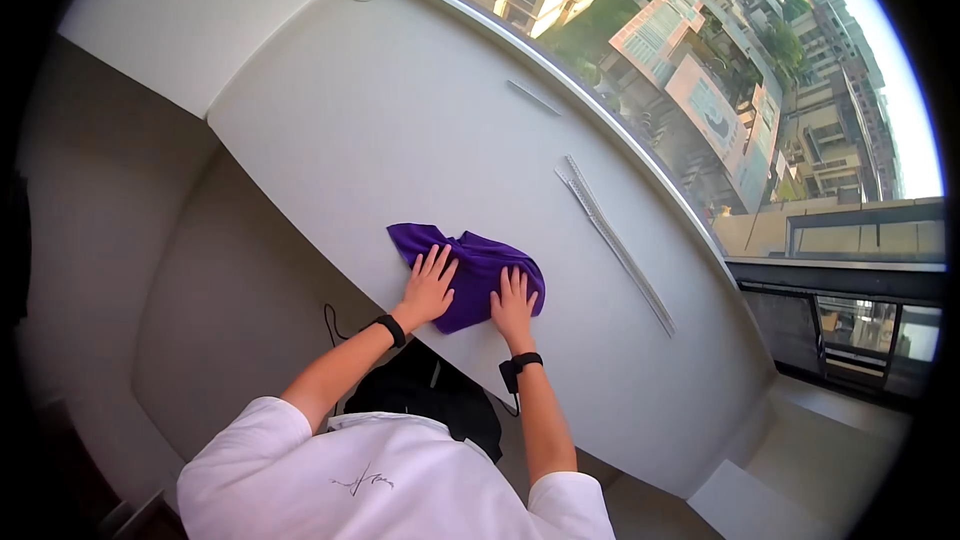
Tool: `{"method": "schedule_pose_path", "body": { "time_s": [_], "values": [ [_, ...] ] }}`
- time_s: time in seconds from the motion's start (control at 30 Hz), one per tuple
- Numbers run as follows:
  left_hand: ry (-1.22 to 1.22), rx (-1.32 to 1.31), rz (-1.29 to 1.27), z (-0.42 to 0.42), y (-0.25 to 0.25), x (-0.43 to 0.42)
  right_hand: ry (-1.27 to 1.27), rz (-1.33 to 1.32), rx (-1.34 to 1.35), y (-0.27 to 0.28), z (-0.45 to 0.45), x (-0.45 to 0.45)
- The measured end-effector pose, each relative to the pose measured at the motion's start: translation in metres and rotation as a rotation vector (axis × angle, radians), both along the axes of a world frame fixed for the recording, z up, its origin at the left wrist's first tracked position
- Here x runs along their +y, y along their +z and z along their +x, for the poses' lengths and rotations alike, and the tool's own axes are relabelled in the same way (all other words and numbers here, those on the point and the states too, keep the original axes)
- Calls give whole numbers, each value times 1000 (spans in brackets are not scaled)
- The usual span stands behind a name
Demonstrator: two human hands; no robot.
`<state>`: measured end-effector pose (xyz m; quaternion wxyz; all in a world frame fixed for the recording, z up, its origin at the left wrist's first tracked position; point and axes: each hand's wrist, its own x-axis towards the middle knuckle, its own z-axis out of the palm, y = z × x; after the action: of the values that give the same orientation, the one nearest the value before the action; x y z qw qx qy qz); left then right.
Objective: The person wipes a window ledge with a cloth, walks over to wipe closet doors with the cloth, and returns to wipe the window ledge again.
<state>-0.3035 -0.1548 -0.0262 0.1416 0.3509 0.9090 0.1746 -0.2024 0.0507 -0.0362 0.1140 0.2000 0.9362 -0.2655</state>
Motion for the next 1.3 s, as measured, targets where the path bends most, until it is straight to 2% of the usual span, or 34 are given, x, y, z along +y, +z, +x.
{"method": "schedule_pose_path", "body": {
  "time_s": [0.13,0.17,0.23,0.33,0.47,0.53,0.63,0.8,0.9,0.97,1.07,1.17,1.23,1.3],
  "values": [
    [-59,109,43,-26,-11,32,-96,35,98,-7,-23,1],
    [-29,78,32,-22,-11,33,-41,-7,137,-5,-12,-7],
    [-13,40,29,-7,-17,29,57,-14,179,-3,24,-21],
    [-112,8,-28,36,-13,11,127,-59,131,3,110,-30],
    [-199,-83,-59,86,-16,-2,144,-39,-28,6,181,14],
    [-189,-128,-102,80,-7,14,103,5,-31,7,175,41],
    [-158,-44,-97,51,-14,62,2,46,73,-2,129,71],
    [-10,17,-83,19,-10,122,-342,33,203,-16,57,52],
    [-70,25,-126,39,-14,111,-156,-14,231,-10,77,15],
    [-110,28,-153,64,-12,92,3,-60,222,-3,116,1],
    [-161,-14,-242,112,-8,55,114,-128,158,5,179,6],
    [-181,-44,-297,129,-4,45,89,-144,78,9,214,44],
    [-122,-41,-242,116,-8,63,-24,-194,65,6,209,75],
    [-88,-25,-188,92,9,104,-78,-87,132,11,182,99]
  ]
}}
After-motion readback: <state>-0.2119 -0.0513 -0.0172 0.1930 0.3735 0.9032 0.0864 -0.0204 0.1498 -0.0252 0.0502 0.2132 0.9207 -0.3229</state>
